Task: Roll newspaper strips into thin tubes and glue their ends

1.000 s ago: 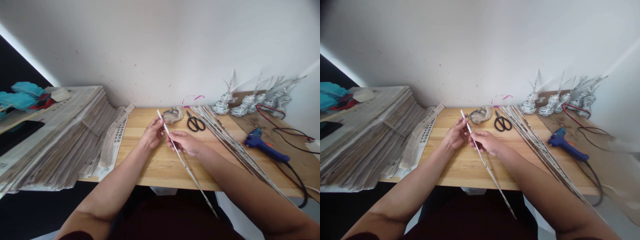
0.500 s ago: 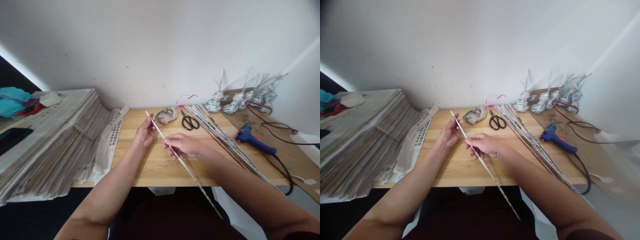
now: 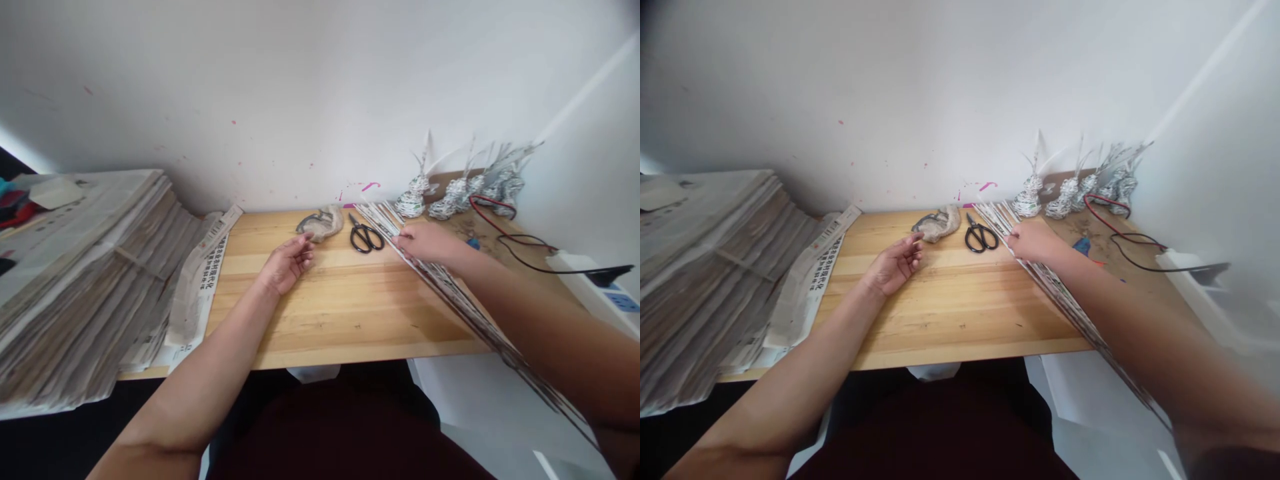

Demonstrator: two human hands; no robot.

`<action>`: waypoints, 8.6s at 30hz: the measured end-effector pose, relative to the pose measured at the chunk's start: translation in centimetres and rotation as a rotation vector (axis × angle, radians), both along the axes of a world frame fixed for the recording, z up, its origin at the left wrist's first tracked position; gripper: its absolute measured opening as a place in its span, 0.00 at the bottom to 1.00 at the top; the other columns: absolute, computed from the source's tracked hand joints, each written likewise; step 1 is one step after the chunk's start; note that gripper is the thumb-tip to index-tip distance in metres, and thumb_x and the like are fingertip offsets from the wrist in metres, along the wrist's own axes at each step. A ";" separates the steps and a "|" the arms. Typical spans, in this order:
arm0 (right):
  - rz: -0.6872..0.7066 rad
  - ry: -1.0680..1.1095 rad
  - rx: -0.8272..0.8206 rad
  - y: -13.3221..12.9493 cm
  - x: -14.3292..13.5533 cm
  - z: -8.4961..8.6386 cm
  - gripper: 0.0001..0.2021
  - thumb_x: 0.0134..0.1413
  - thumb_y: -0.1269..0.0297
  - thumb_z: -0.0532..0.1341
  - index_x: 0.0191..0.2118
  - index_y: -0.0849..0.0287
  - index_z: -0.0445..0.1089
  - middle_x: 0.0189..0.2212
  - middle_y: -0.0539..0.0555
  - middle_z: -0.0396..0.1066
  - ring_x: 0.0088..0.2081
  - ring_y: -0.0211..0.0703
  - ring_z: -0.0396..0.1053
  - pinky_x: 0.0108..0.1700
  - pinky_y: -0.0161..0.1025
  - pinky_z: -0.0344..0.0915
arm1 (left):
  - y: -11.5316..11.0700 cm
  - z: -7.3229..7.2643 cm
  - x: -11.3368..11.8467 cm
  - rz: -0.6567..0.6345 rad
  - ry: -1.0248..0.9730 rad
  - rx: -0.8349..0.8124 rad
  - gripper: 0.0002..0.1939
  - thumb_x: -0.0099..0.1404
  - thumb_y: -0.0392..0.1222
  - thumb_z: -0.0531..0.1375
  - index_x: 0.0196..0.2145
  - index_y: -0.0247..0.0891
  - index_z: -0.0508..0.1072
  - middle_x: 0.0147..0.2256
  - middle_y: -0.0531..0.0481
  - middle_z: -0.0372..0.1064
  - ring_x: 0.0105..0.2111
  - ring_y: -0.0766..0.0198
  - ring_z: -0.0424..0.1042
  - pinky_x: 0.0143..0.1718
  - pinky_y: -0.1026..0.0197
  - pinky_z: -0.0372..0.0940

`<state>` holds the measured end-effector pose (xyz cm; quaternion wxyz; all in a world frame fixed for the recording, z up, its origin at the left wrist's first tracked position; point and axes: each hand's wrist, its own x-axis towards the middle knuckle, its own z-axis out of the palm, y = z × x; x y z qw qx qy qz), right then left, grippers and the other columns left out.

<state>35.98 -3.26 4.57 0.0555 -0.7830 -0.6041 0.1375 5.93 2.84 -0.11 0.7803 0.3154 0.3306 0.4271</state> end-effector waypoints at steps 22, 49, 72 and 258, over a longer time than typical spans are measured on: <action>0.239 -0.313 0.003 -0.4 -3.6 0.5 0.17 0.57 0.51 0.56 0.35 0.59 0.75 0.36 0.61 0.77 0.39 0.53 0.73 0.35 0.41 0.60 | 0.0 -0.1 0.1 -0.002 0.014 0.012 0.10 0.65 0.35 0.59 0.44 0.32 0.75 0.29 0.50 0.73 0.23 0.71 0.71 0.22 0.70 0.66; 0.620 -0.075 0.460 2.3 -17.0 -4.4 0.06 0.58 0.64 0.56 0.32 0.59 0.67 0.30 0.56 0.74 0.32 0.44 0.70 0.31 0.39 0.53 | -0.1 1.6 -0.9 0.378 0.082 0.126 0.23 0.51 0.59 0.68 0.24 0.36 0.66 0.20 0.56 0.63 0.19 0.73 0.62 0.19 0.69 0.54; 0.376 1.490 0.019 2.2 -18.0 -3.9 0.11 0.45 0.63 0.65 0.33 0.57 0.63 0.22 0.43 0.65 0.21 0.32 0.63 0.21 0.30 0.56 | -5.9 2.2 -7.2 0.241 0.683 0.560 0.05 0.53 0.34 0.69 0.30 0.39 0.81 0.32 0.46 0.77 0.31 0.63 0.72 0.34 0.64 0.63; -0.048 1.452 0.355 4.0 -17.7 -5.0 0.08 0.49 0.59 0.60 0.28 0.58 0.72 0.19 0.51 0.68 0.17 0.35 0.57 0.17 0.34 0.51 | -17.9 -5.8 -18.7 -0.666 1.511 0.434 0.09 0.58 0.46 0.62 0.26 0.38 0.75 0.28 0.48 0.71 0.33 0.58 0.70 0.34 0.61 0.56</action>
